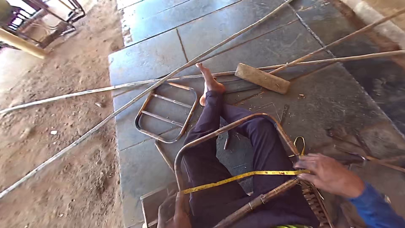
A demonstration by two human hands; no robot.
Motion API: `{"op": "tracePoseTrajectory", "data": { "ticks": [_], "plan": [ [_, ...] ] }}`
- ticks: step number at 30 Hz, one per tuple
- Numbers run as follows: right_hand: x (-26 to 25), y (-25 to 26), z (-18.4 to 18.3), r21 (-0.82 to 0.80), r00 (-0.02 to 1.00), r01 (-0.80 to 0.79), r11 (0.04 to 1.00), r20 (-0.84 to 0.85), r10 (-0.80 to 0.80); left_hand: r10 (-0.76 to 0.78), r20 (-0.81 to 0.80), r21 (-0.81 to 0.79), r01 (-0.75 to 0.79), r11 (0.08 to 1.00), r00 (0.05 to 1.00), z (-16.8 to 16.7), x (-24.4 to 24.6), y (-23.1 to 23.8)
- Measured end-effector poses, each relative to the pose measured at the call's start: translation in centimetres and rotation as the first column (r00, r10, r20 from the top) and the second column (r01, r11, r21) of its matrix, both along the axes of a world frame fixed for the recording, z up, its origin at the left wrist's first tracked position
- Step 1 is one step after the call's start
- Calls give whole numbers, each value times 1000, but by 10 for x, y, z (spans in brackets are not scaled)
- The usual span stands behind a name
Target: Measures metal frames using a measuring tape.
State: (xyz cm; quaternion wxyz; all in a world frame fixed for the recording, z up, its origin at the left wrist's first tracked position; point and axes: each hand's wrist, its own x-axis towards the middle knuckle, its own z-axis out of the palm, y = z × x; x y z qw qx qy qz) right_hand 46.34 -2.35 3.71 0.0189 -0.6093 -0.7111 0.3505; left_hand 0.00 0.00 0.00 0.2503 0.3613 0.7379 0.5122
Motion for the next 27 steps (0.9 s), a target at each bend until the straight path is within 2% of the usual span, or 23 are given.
{"op": "tracePoseTrajectory", "data": {
  "ticks": [1, 3, 5, 7, 9, 11, 13, 14, 15, 16, 17, 18, 19, 20, 21, 22, 23, 25, 27],
  "plan": [
    [-27, 6, 1, 126, 999, 0, 992, -32, 4, -104, -100, 51, 109, 993, 990, 5, 0, 0],
    [-85, 20, 7, 291, 961, 66, 954, -277, 18, -366, -189, 124, 392, 912, 911, 26, 7, 6],
    [-136, 30, 10, 311, 841, 55, 949, -526, 124, -671, -90, 174, 675, 717, 736, 52, 26, 18],
    [-167, 35, 4, 320, 704, 29, 947, -679, 208, -848, -16, 262, 821, 507, 529, 64, 50, 34],
    [-179, 33, -2, 289, 600, 124, 949, -784, 160, -904, -3, 321, 856, 405, 428, 65, 66, 53],
    [-167, 30, -1, 206, 546, 210, 956, -835, 60, -914, -10, 326, 866, 380, 405, 64, 74, 77],
    [-134, 25, 3, 152, 558, 209, 966, -830, 10, -874, -109, 237, 866, 440, 473, 55, 80, 112],
    [-111, 20, 5, 127, 578, 163, 978, -816, 10, -838, -215, 129, 865, 484, 501, 46, 82, 134],
    [-87, 12, 6, 97, 616, 102, 990, -788, 13, -814, -326, -20, 857, 515, 482, 36, 83, 156],
    [-62, 1, 6, 57, 686, 38, 998, -727, 15, -818, -399, -200, 831, 519, 415, 26, 84, 176],
    [-37, -12, 8, -6, 788, -30, 1000, -615, 20, -856, -405, -394, 784, 480, 320, 20, 84, 193],
    [-14, -26, 13, -96, 902, -82, 992, -430, 33, -896, -379, -551, 721, 420, 232, 16, 86, 207],
    [4, -39, 19, -218, 983, -108, 970, -172, 70, -917, -357, -647, 661, 380, 177, 13, 87, 215],
    [15, -50, 24, -366, 989, -87, 926, 80, 125, -926, -339, -679, 639, 362, 165, 11, 85, 219],
    [22, -60, 26, -462, 965, -40, 886, 213, 154, -932, -316, -666, 659, 350, 177, 13, 81, 221],
    [27, -69, 27, -491, 965, -23, 871, 218, 148, -937, -297, -644, 686, 339, 184, 18, 75, 223],
    [28, -75, 31, -459, 988, -40, 887, 113, 103, -937, -288, -611, 715, 339, 198, 23, 69, 223],
    [8, -77, 34, -290, 976, -59, 955, -218, -6, -924, -271, -522, 765, 377, 270, 25, 54, 219],
    [-34, -60, 24, -123, 877, 30, 992, -473, -85, -905, -218, -454, 782, 426, 366, 24, 43, 215]
  ]
}}
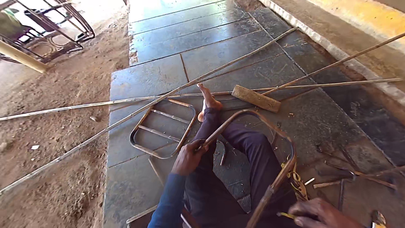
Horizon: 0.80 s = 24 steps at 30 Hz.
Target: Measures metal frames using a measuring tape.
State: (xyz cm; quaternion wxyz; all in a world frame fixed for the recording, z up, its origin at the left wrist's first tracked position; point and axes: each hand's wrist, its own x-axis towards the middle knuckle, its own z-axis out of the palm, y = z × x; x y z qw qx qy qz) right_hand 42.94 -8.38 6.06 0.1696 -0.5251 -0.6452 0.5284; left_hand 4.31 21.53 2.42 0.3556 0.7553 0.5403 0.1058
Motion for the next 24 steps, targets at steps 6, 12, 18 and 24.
{"op": "tracePoseTrajectory", "data": {
  "ticks": [6, 12, 18, 24],
  "plan": [
    [-116, 128, -19, -111, 936, 270, 957, -201, -287, 393, 401, -449, -197, 872, 827, -27, 1, -45],
    [-177, 220, -56, -216, 929, 324, 921, -112, -353, 536, 528, -487, -282, 827, 659, -39, -7, -63],
    [-200, 234, -57, -271, 892, 409, 872, -84, -444, 608, 575, -559, -280, 780, 547, -39, -11, -62],
    [-202, 233, -61, -336, 875, 416, 845, -106, -473, 609, 541, -511, -348, 786, 581, -39, -5, -64]
  ]
}}
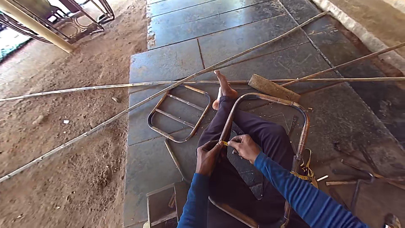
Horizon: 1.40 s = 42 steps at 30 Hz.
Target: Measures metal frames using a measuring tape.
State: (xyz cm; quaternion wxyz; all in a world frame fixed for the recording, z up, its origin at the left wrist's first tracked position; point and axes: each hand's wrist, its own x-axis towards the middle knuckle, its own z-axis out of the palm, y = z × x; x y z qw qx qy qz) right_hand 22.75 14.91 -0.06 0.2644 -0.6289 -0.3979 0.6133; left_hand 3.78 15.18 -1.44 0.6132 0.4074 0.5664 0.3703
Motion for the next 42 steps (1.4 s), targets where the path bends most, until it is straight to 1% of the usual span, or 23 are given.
{"op": "tracePoseTrajectory", "data": {
  "ticks": [11, 13, 15, 17, 20, 22, 23, 26, 27, 28, 30, 32, 34, 37, 42],
  "plan": [
    [-1, 2, 0, -18, 998, 19, 1000, -52, -20, 3, -47, 24, -2, 1000, 999, -4, 3, 1],
    [-2, 0, -2, -12, 999, 7, 1000, -53, -7, 0, -83, 39, 3, 999, 997, -4, 2, 1],
    [5, -6, -1, 30, 999, -40, 999, -20, 40, -13, -149, 62, 22, 998, 989, 0, 2, -1],
    [26, -23, 8, 89, 992, -116, 989, 68, 110, -15, -203, 78, 32, 996, 979, 8, 5, -3],
    [82, -73, 32, 159, 969, -179, 971, 200, 146, -10, -214, 109, 33, 994, 977, 9, 6, -4],
    [125, -109, 44, 162, 974, -144, 976, 200, 110, -1, -206, 116, 25, 993, 979, 10, 8, -6],
    [145, -126, 46, 158, 979, -105, 982, 190, 74, 10, -210, 107, 13, 994, 978, 16, 14, -7],
    [184, -164, 51, 117, 961, -14, 993, 276, -19, 63, -270, 67, -47, 997, 961, 51, 47, -12],
    [192, -172, 50, 101, 962, 20, 995, 270, -47, 75, -293, 66, -59, 996, 953, 56, 53, -14],
    [197, -177, 48, 87, 964, 58, 995, 254, -78, 70, -289, 79, -49, 996, 955, 50, 48, -14],
    [206, -184, 37, 74, 965, 103, 992, 236, -118, 21, -250, 135, 13, 991, 968, 13, 21, -7],
    [215, -185, 24, 43, 972, 115, 992, 203, -122, -3, -248, 157, 43, 987, 969, -6, 10, -1],
    [218, -186, 13, 11, 979, 117, 993, 168, -117, -10, -264, 152, 52, 987, 965, -9, 9, -1],
    [220, -187, 4, 17, 981, 128, 992, 144, -129, -23, -265, 152, 65, 986, 964, -10, 10, -1],
    [219, -186, -2, 7, 981, 145, 989, 129, -145, 37, -278, 148, 5, 989, 960, -6, 17, -5]
  ]
}}
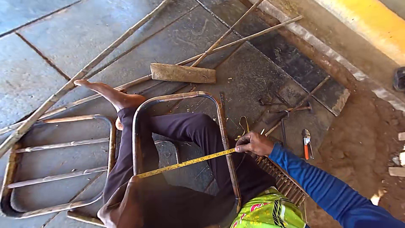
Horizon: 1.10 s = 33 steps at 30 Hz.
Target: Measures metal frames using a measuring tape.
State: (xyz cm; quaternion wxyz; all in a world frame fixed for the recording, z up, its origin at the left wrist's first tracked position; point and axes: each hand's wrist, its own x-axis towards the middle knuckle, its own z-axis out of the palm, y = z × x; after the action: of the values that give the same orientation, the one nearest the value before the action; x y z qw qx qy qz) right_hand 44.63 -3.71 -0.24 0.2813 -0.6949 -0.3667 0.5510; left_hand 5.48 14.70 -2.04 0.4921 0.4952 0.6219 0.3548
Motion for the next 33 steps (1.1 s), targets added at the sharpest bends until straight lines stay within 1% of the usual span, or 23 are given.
{"op": "tracePoseTrajectory", "data": {
  "ticks": [4, 7, 9, 11, 12, 13, 15, 17, 19, 21, 22, 23, 25, 26, 29, 31, 33],
  "plan": [
    [-2, 2, -6, -3, 999, 28, 1000, -23, -28, -36, 3, -8, 36, 999, 999, -5, -6, 4],
    [-5, 3, -3, 50, 998, 45, 998, -52, -43, -19, 5, 17, 19, 1000, 1000, -6, -9, 5],
    [-7, 5, 4, 110, 997, 57, 992, -55, -52, 60, -6, 12, -60, 998, 998, 8, 1, 4],
    [-11, 11, 10, 162, 996, 74, 984, -51, -67, 170, -68, -18, -171, 985, 983, 41, 33, 2],
    [-13, 15, 13, 179, 997, 65, 982, -41, -58, 193, -84, -20, -195, 981, 978, 47, 41, 5],
    [-15, 18, 15, 198, 998, 52, 979, -28, -47, 193, -82, -1, -194, 981, 978, 39, 36, 10],
    [-20, 23, 16, 223, 1000, 26, 975, 7, -28, 162, -102, 98, -153, 983, 981, 12, 15, 18],
    [-24, 20, 16, 218, 999, 5, 976, 45, -15, 143, -206, 210, -99, 973, 968, 1, 5, 14],
    [-22, 10, 15, 183, 997, -12, 983, 77, -2, 178, -245, 278, -107, 955, 953, 7, 6, -1],
    [-23, -4, 12, 150, 996, -19, 988, 85, 7, 201, -203, 340, -123, 932, 958, 18, -4, -24],
    [-25, -12, 9, 137, 998, -10, 991, 69, 1, 194, -176, 340, -125, 932, 965, 24, -13, -36],
    [-27, -19, 6, 118, 999, 10, 993, 48, -16, 200, -141, 303, -150, 941, 970, 29, -23, -49],
    [-30, -30, 1, 109, 998, 65, 992, -14, -64, 244, -84, 174, -227, 958, 966, 35, -39, -72],
    [-29, -31, 0, 111, 998, 61, 992, -24, -58, 260, -83, 110, -251, 962, 962, 36, -45, -82],
    [-27, -28, -2, 92, 1000, 9, 996, -14, -7, 323, -7, -34, -323, 946, 946, 34, -53, -96],
    [-25, -26, -5, 52, 999, -34, 998, 1, 34, 308, -27, -32, -309, 951, 951, 32, -53, -96],
    [-26, -23, -9, 34, 996, -82, 996, 34, 81, 248, -121, 42, -244, 969, 961, 31, -52, -90]
  ]
}}
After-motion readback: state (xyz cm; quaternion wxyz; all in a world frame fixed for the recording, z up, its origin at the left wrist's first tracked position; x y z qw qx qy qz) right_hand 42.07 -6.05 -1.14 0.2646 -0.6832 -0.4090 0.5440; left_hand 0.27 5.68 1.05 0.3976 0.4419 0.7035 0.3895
